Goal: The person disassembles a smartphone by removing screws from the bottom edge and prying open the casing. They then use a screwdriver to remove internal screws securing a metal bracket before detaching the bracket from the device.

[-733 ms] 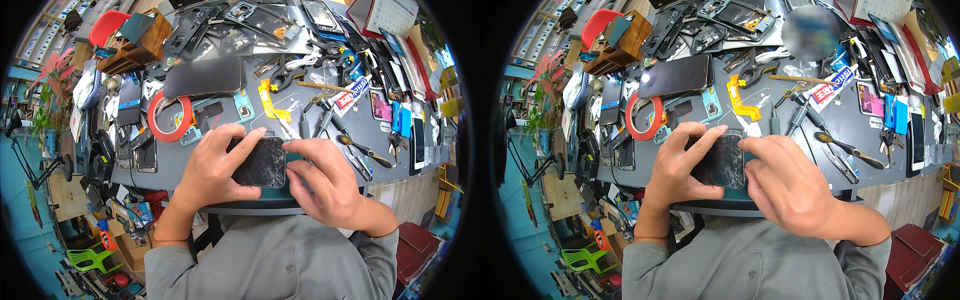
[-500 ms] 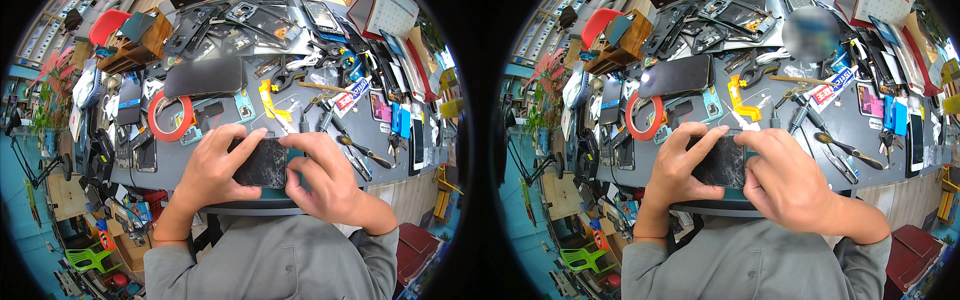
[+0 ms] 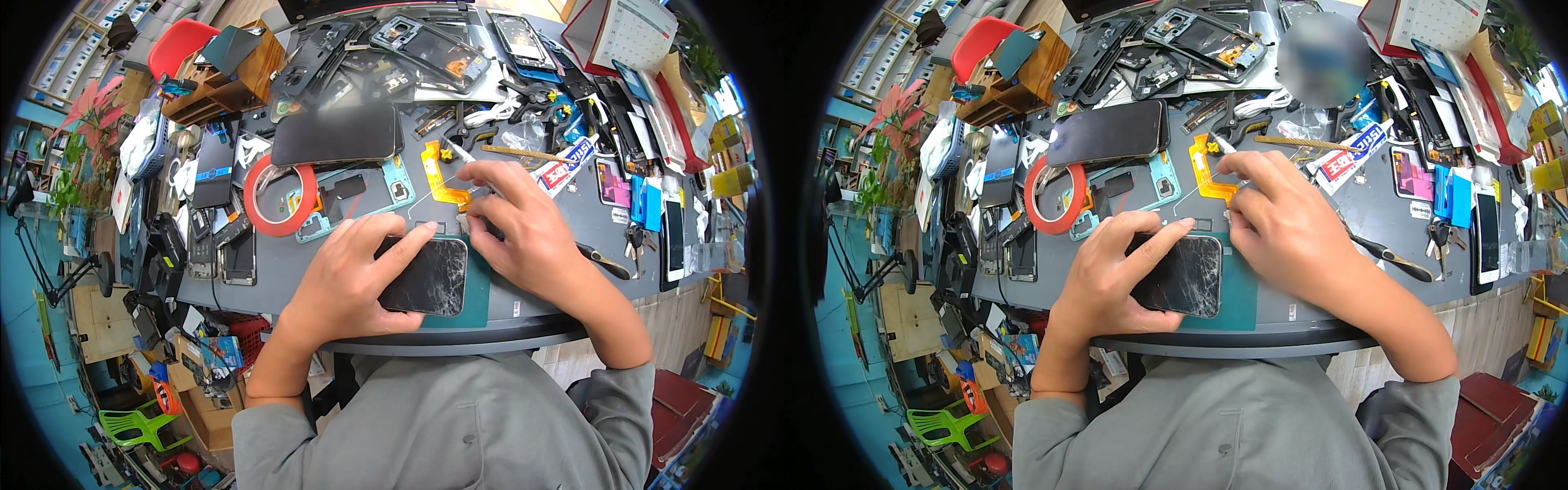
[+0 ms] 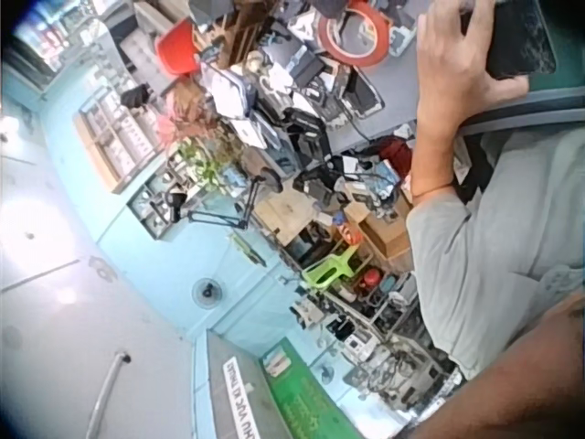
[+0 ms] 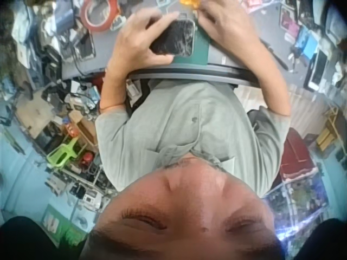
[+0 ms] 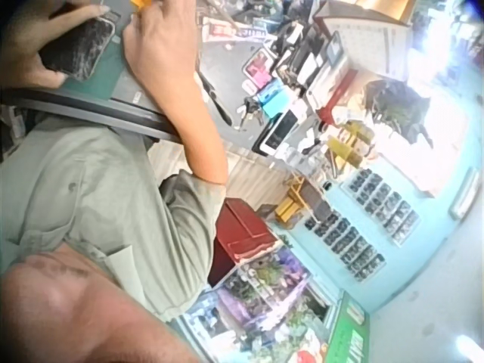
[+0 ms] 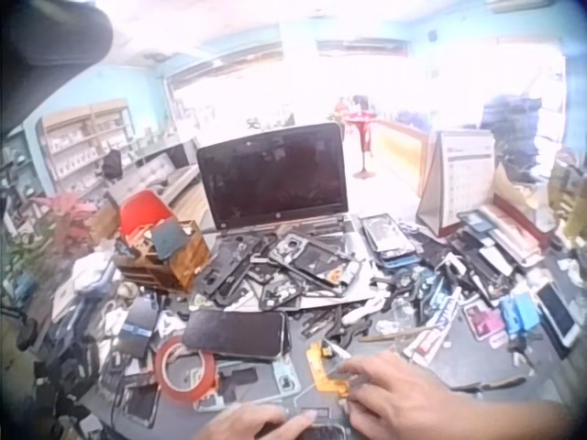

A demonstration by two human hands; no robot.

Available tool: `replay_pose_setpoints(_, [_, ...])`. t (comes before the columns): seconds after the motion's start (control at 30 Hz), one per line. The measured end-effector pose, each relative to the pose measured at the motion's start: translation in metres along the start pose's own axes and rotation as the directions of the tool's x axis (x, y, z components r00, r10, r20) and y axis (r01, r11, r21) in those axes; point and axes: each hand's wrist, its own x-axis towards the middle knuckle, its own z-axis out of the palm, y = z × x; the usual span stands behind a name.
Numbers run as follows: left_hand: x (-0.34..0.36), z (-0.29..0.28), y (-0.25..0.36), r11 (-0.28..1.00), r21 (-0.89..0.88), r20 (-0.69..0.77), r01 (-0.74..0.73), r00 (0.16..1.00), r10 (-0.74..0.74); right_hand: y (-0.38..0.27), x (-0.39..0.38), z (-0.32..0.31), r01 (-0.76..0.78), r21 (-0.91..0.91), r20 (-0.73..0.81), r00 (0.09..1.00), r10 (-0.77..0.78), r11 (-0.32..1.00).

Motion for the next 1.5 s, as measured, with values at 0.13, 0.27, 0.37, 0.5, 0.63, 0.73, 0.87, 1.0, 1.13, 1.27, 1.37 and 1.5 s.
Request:
replay_pose_setpoints(0.13, [0.001,-0.004,0.002,0.999,-0.006,0.032,-0.032,0.999,0.032,0.000,-0.001,0.003,-0.009,-0.001,0.056,0.998,0.009,1.000])
replay_pose_setpoints(0.27, [0.003,-0.007,0.006,0.998,-0.005,0.050,-0.056,0.997,0.056,0.000,-0.003,-0.002,-0.011,0.001,0.028,1.000,0.011,1.000])
replay_pose_setpoints(0.37, [0.005,-0.006,0.011,0.998,-0.004,0.047,-0.057,0.997,0.057,0.001,-0.007,-0.025,-0.068,-0.013,-0.034,0.997,0.067,0.998])
replay_pose_setpoints(0.5, [0.004,-0.004,0.018,0.999,0.002,0.069,-0.051,0.996,0.051,0.011,-0.028,-0.082,-0.182,-0.122,-0.164,0.973,0.161,0.976])
replay_pose_setpoints(0.63, [0.009,0.002,0.022,0.998,0.023,0.082,-0.062,0.995,0.060,0.033,-0.079,-0.104,-0.350,-0.283,-0.182,0.934,0.308,0.893])
replay_pose_setpoints(0.73, [0.009,0.006,0.022,0.997,0.047,0.077,-0.065,0.995,0.061,0.048,-0.103,-0.101,-0.337,-0.398,-0.132,0.942,0.310,0.853])
replay_pose_setpoints(0.87, [0.010,0.008,0.025,0.996,0.074,0.066,-0.057,0.996,0.052,0.058,-0.106,-0.090,-0.332,-0.469,-0.121,0.942,0.312,0.819])
replay_pose_setpoints(1.0, [0.013,0.005,0.025,0.994,0.087,0.078,-0.065,0.995,0.058,0.047,-0.104,-0.085,-0.335,-0.469,-0.170,0.942,0.289,0.817])
replay_pose_setpoints(1.13, [0.011,-0.001,0.027,0.995,0.079,0.059,-0.056,0.997,0.051,0.037,-0.123,-0.081,-0.360,-0.345,-0.105,0.932,0.346,0.867])
replay_pose_setpoints(1.27, [0.009,-0.005,0.019,0.995,0.062,0.041,-0.083,0.996,0.081,0.042,-0.132,-0.089,-0.359,-0.326,-0.196,0.931,0.309,0.874])
replay_pose_setpoints(1.37, [0.004,-0.011,0.018,0.996,0.061,0.029,-0.066,0.998,0.064,0.030,-0.135,-0.124,-0.513,-0.204,-0.415,0.816,0.401,0.833])
replay_pose_setpoints(1.5, [-0.005,-0.023,0.010,0.997,0.056,-0.016,-0.049,0.999,0.050,0.017,-0.154,-0.161,-0.398,-0.261,-0.268,0.905,0.330,0.879])
